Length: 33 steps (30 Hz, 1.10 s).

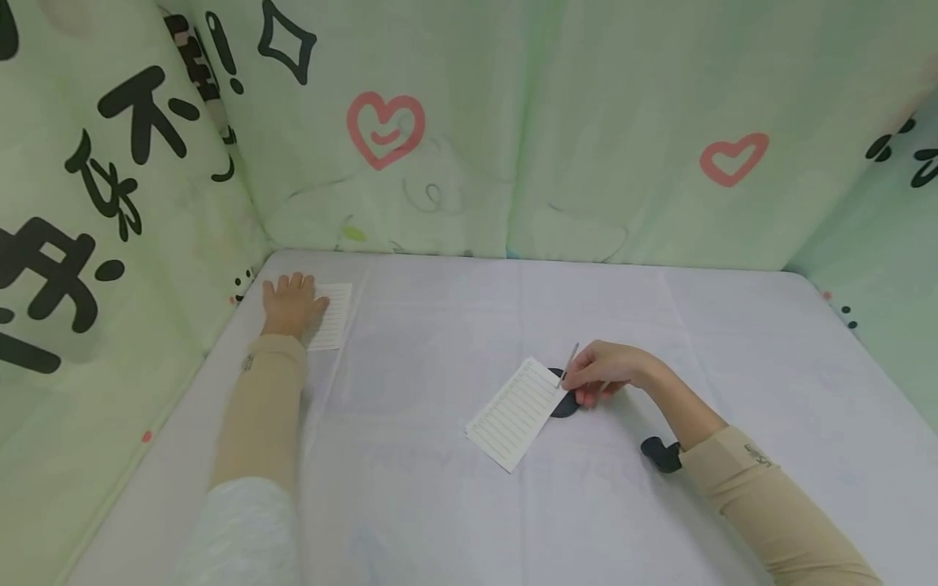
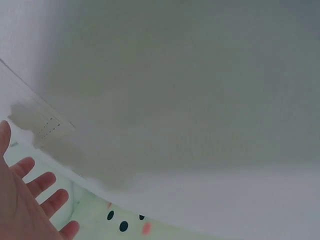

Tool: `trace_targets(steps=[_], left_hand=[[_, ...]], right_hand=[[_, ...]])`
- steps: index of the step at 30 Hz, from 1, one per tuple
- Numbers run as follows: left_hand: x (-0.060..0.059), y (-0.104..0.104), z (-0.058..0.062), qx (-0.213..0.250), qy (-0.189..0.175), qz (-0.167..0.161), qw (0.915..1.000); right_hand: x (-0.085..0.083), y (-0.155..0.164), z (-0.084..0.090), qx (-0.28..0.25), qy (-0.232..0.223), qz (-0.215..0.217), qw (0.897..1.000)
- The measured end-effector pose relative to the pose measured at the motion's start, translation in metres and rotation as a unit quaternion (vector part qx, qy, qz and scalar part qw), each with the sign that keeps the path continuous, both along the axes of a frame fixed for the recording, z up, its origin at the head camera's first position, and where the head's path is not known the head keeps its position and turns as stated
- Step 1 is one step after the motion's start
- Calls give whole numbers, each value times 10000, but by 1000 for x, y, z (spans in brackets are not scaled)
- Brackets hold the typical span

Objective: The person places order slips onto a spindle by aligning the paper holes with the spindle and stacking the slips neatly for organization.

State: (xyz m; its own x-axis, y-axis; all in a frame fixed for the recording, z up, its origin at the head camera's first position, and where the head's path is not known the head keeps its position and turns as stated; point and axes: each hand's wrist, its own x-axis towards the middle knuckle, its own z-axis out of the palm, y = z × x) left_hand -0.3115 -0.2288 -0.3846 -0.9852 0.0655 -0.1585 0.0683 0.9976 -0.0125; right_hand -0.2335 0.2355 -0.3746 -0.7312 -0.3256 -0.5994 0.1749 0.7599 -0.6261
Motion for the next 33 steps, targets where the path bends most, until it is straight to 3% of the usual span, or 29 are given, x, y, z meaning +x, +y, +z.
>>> trace_targets(steps=[9, 14, 19, 33], left_hand=[[8, 6, -4, 546, 62, 314, 9980], [8, 10, -8, 589, 240, 447, 9970], [8, 13, -8, 628, 181, 558, 9963], [10, 17, -5, 776, 315, 479, 9953]], right_hand=[[-1, 1, -2, -64, 7, 38, 10000], [-2, 1, -3, -35, 4, 10, 10000], [-3, 1, -3, -11, -30, -32, 10000], [-3, 0, -3, 106, 5, -30, 9999]])
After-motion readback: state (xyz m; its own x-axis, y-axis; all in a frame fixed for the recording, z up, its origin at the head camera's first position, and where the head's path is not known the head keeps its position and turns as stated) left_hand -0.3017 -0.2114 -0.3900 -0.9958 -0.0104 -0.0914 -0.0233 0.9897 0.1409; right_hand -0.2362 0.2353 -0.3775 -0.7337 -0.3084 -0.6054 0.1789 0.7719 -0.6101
